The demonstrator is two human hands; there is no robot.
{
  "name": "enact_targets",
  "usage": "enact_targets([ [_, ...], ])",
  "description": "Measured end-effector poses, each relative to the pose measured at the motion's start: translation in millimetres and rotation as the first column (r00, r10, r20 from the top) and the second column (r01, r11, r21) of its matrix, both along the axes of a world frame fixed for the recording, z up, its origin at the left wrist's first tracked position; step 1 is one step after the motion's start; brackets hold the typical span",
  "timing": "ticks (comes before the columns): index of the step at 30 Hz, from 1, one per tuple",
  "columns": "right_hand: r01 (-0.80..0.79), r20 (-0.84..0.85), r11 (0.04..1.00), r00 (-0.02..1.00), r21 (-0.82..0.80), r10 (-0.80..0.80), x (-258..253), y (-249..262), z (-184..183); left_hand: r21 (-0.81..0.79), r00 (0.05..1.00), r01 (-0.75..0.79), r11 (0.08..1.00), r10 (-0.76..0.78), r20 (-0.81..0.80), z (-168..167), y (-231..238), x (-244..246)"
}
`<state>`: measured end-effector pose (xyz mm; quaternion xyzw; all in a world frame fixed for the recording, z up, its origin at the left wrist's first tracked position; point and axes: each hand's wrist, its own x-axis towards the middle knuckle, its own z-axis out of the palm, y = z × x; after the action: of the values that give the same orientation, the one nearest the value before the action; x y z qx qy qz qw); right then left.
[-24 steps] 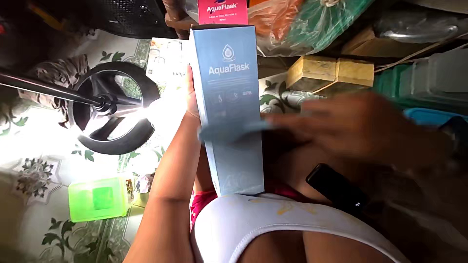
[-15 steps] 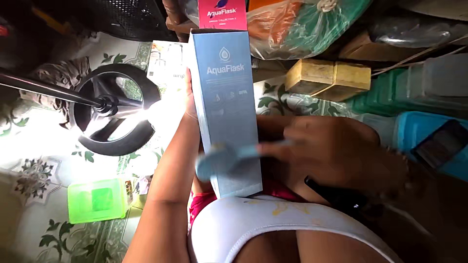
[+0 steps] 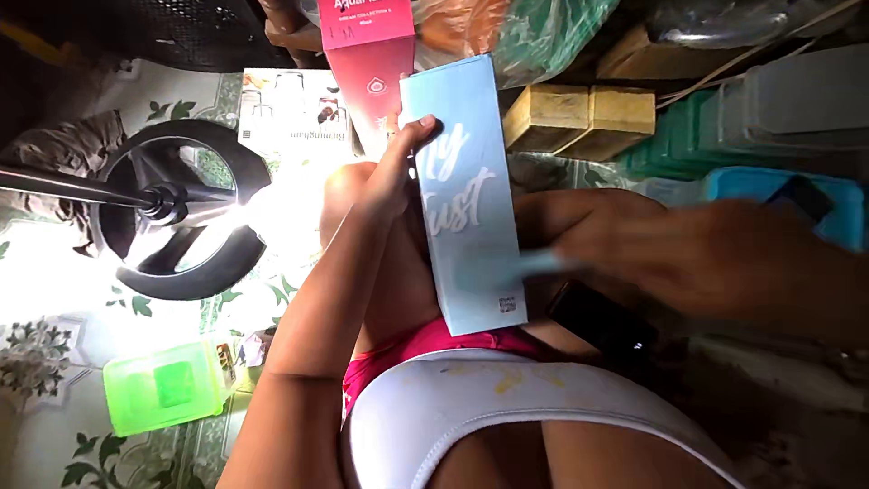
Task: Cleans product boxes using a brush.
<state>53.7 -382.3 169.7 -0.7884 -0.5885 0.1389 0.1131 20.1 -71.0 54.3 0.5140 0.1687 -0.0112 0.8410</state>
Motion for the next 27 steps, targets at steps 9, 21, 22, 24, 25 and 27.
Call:
enact_targets([
  [9,0.386,0.188,0.916,0.897,0.105,-0.399,67.5,1.5,-11.8,0.054,0.978,0.211,0.976,-0.211,-0.012,-32.2,-24.6,29.1],
  [21,0.446,0.062,0.871,0.882,0.209,-0.467,65.9,-11.3,-30.8,0.047,0.976,0.21,0.977,-0.212,0.052,-25.6,-26.2,27.7],
  [22,0.594,-0.034,0.768,0.796,0.242,-0.605,71.7,-4.5,-31.1,0.052,0.979,0.192,0.98,-0.195,0.063,-22.5,-26.8,25.9],
  [24,0.828,-0.468,0.513,0.554,0.226,-0.688,65.0,18.3,-47.6,0.08,0.986,0.149,0.986,-0.154,0.065,-18.6,-29.0,18.1],
  [25,0.885,-0.634,0.438,0.431,0.158,-0.642,53.6,29.6,-57.6,0.096,0.991,0.123,0.988,-0.127,0.039,-20.5,-29.6,15.8],
  [27,0.916,-0.809,0.4,0.234,-0.002,-0.539,31.4,48.0,-75.4,0.103,0.995,0.099,0.99,-0.095,-0.041,-32.1,-25.0,18.5],
])
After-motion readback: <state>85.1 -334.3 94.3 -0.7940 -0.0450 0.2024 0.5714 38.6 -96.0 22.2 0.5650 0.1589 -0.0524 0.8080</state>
